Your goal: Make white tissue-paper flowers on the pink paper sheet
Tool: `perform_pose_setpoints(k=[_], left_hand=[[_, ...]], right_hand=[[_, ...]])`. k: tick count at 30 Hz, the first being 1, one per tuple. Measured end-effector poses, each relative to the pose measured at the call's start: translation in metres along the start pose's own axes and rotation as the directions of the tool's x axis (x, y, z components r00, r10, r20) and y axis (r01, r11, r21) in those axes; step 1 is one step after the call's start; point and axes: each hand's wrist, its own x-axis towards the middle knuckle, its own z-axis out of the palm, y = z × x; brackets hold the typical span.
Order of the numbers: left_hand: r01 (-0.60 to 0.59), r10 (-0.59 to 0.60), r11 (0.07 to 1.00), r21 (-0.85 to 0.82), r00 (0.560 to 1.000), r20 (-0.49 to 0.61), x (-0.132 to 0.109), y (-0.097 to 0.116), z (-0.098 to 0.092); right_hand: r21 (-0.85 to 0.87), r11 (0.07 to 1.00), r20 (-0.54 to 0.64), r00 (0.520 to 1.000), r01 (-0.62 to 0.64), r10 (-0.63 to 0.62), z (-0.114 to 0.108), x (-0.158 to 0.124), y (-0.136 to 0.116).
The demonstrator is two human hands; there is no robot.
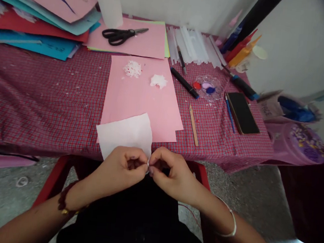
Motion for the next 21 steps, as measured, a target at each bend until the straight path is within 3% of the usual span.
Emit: perform_pose_setpoints(k=[3, 9, 15, 21], left_hand=[[0.0, -0.001, 1.0, -0.008, 1.0, -0.01, -0.001, 0.001, 0.001], [0.02, -0.015, 0.994, -0.109, 0.999, 0.051, 0.002, 0.002, 0.003], [0.008, -0.011, 0.996, -0.093, 0.999, -0.03, 0.007, -0.002, 0.012], [-0.033, 0.031, 0.981, -0.189, 0.999, -0.009, 0.006, 0.0, 0.016]], right_hand=[[0.009, 1.0, -0.002, 1.0, -0.007, 0.007, 0.0, -0.002, 0.0], [0.23, 0.972, 0.015, 0.999, -0.042, 0.039, -0.003, -0.002, 0.007], [0.29, 0.954, 0.049, 0.997, -0.075, 0.063, -0.005, -0.003, 0.009], [0.402, 0.907, 0.055, 0.992, -0.126, 0.113, -0.008, -0.003, 0.015]])
